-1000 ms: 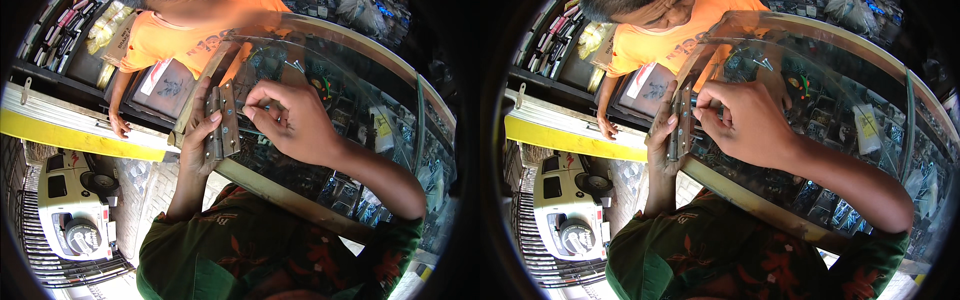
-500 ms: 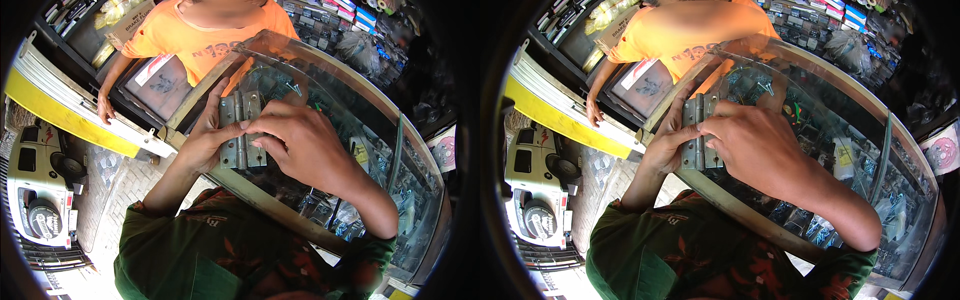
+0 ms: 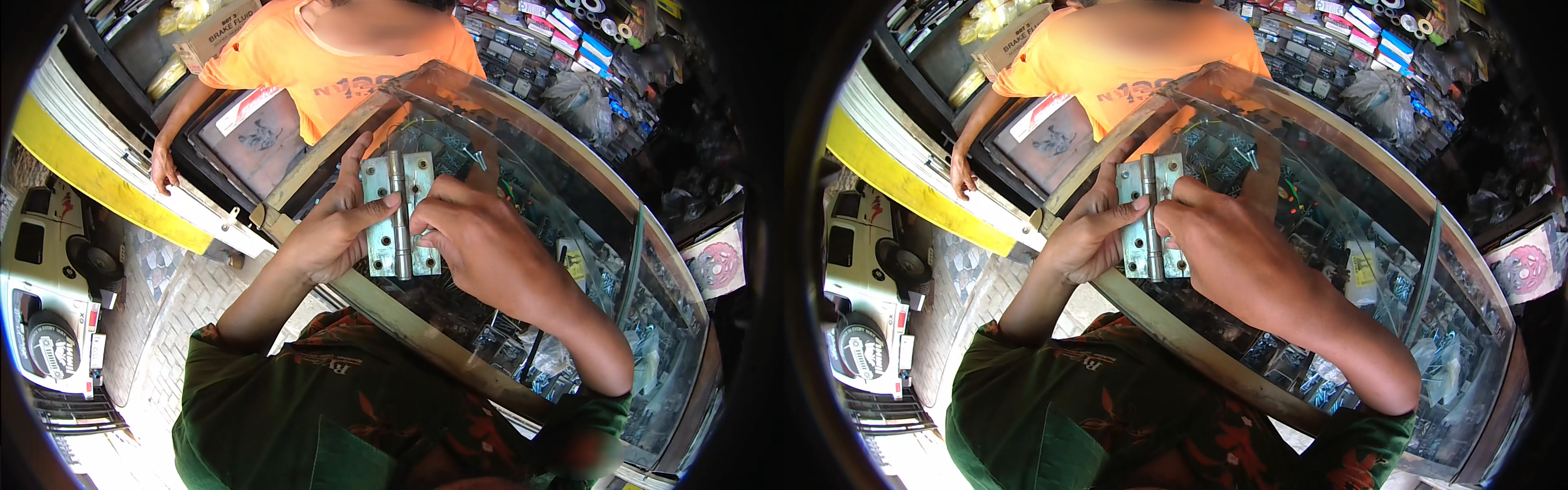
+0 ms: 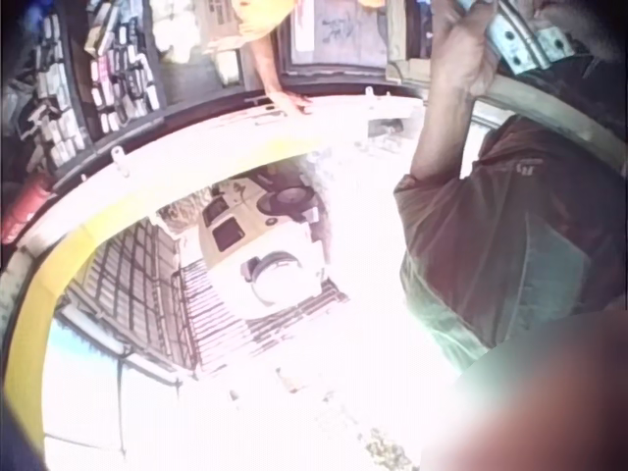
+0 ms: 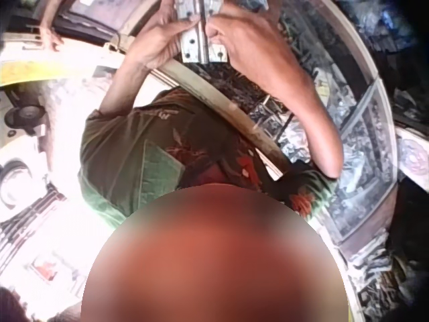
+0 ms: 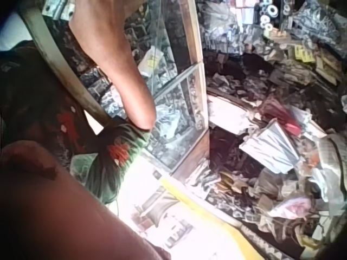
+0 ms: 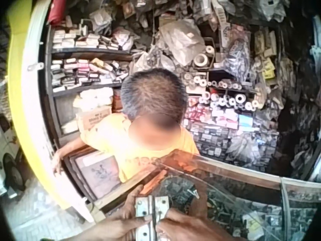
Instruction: The person holds a metal door hinge and repeatedly inserts and removes screws from its mounting holes. They also pick up a long metal rod and test-fit it into the hinge barrel. The person continues to handle the hinge and screws without completing the assembly.
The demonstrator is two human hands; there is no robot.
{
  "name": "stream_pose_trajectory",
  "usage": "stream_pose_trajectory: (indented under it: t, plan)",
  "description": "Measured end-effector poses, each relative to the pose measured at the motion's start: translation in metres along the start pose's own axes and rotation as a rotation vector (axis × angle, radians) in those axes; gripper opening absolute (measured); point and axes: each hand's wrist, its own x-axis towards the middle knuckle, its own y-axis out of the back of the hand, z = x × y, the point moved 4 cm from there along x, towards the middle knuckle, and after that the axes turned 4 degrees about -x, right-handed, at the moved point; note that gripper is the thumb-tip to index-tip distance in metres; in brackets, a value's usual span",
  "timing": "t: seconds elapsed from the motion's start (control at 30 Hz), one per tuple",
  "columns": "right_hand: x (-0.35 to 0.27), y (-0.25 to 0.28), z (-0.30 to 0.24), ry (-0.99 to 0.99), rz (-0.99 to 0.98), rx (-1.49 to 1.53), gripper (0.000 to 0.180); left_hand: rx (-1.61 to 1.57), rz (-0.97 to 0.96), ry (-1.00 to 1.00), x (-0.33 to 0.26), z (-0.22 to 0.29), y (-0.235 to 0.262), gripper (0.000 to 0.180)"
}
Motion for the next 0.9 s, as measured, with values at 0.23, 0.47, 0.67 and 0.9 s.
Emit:
stream_pose_trajectory:
  t: [0.23, 0.47, 0.67, 0.9]
  plan:
    - [0.0019, -0.0029, 0.0063, -0.004, 0.008, 0.039, 0.016, 0.079, 0.032, 0.006, 0.0061, 0.0013, 0.0041, 0.094]
    - [0.002, -0.0021, 0.0049, -0.011, -0.005, 0.068, 0.016, 0.063, 0.043, -0.002, 0.0073, 0.0007, 0.0046, 0.092]
    - [0.0016, -0.0019, 0.0045, -0.015, -0.018, 0.04, 0.016, 0.069, 0.052, 0.018, 0.0066, 0.0022, 0.0018, 0.091]
    - [0.0021, -0.0012, 0.007, -0.024, -0.024, 0.047, 0.017, 0.07, 0.069, 0.033, 0.0048, 0.0042, -0.0033, 0.091]
